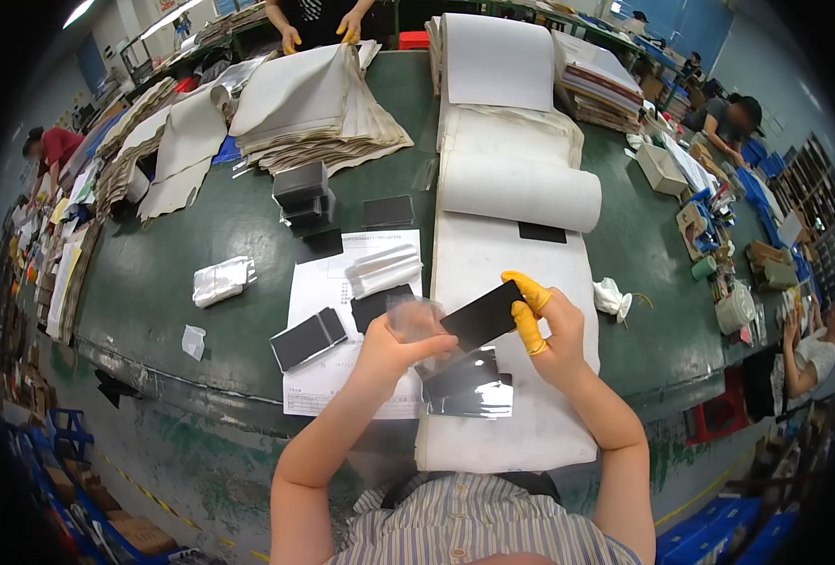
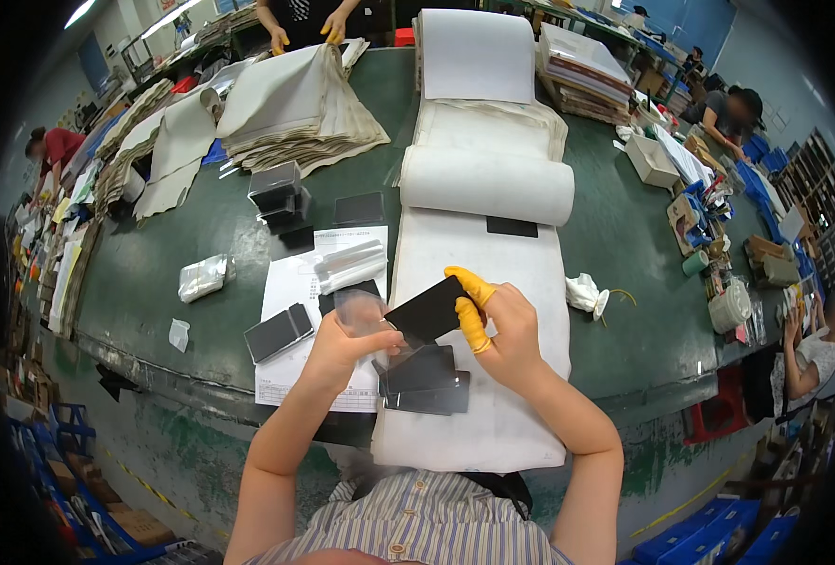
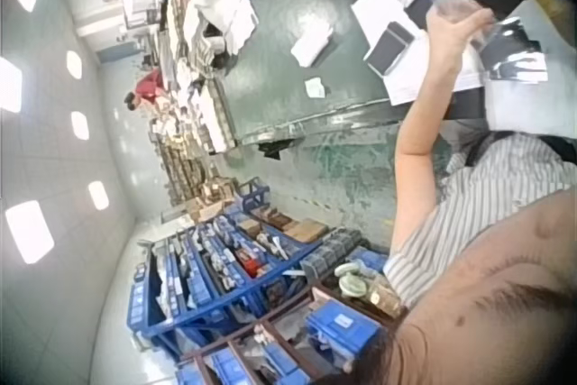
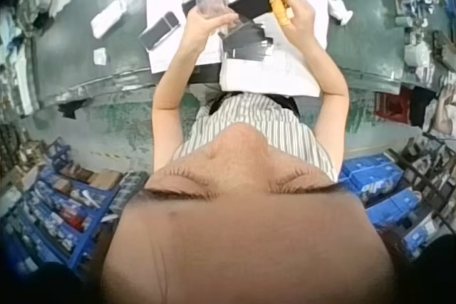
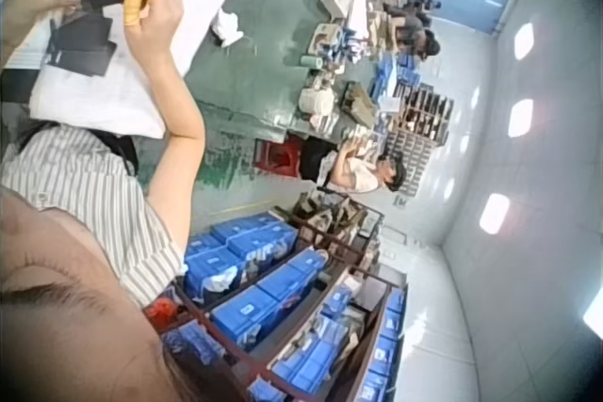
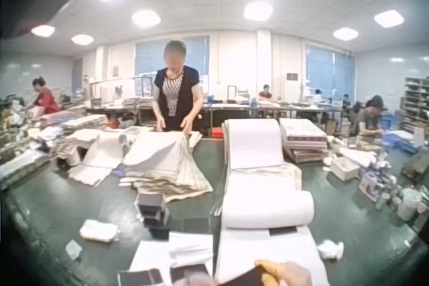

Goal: The person assembles small electronic components by peeling protective films from black rectangular pads and placing them into clear plastic sleeves. They work at a table in a factory setting, handling the components one at a time and stacking the finished units.

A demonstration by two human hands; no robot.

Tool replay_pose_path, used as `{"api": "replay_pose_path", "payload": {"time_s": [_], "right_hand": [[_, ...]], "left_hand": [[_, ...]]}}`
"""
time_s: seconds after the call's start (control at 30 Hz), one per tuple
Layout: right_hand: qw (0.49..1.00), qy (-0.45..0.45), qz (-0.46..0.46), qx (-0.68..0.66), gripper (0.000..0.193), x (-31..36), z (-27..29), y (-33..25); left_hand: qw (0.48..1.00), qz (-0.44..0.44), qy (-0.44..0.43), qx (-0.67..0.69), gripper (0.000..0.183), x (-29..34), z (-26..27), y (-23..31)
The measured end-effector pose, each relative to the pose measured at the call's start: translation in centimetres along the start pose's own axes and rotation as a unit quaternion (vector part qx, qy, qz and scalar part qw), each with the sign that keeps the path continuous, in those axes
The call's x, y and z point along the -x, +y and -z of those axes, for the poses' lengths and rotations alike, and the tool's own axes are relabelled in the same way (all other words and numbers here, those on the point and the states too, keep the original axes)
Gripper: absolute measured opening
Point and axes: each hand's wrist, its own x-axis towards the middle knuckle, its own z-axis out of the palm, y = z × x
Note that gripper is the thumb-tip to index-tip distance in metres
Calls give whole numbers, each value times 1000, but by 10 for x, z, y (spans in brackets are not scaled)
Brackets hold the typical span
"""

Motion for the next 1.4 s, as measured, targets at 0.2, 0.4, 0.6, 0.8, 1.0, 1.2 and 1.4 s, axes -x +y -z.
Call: {"api": "replay_pose_path", "payload": {"time_s": [0.2,0.4,0.6,0.8,1.0,1.2,1.4], "right_hand": [[998,0,-41,-39,31,0,0,-4],[997,-5,-62,-48,30,3,4,1],[990,-17,-89,-106,34,4,-1,-5],[992,-116,4,-47,38,6,-7,-2],[989,-117,85,29,37,2,-1,-3],[985,-166,-53,3,27,-1,10,5],[974,-29,-57,220,32,-15,18,97]], "left_hand": [[997,12,21,78,35,1,-6,3],[999,7,-6,47,34,4,-9,10],[998,6,12,55,34,4,-8,8],[998,-43,25,33,34,2,-10,-2],[997,3,53,53,35,2,-5,7],[998,-20,67,5,34,-1,-13,2],[994,-40,76,74,27,1,-14,-6]]}}
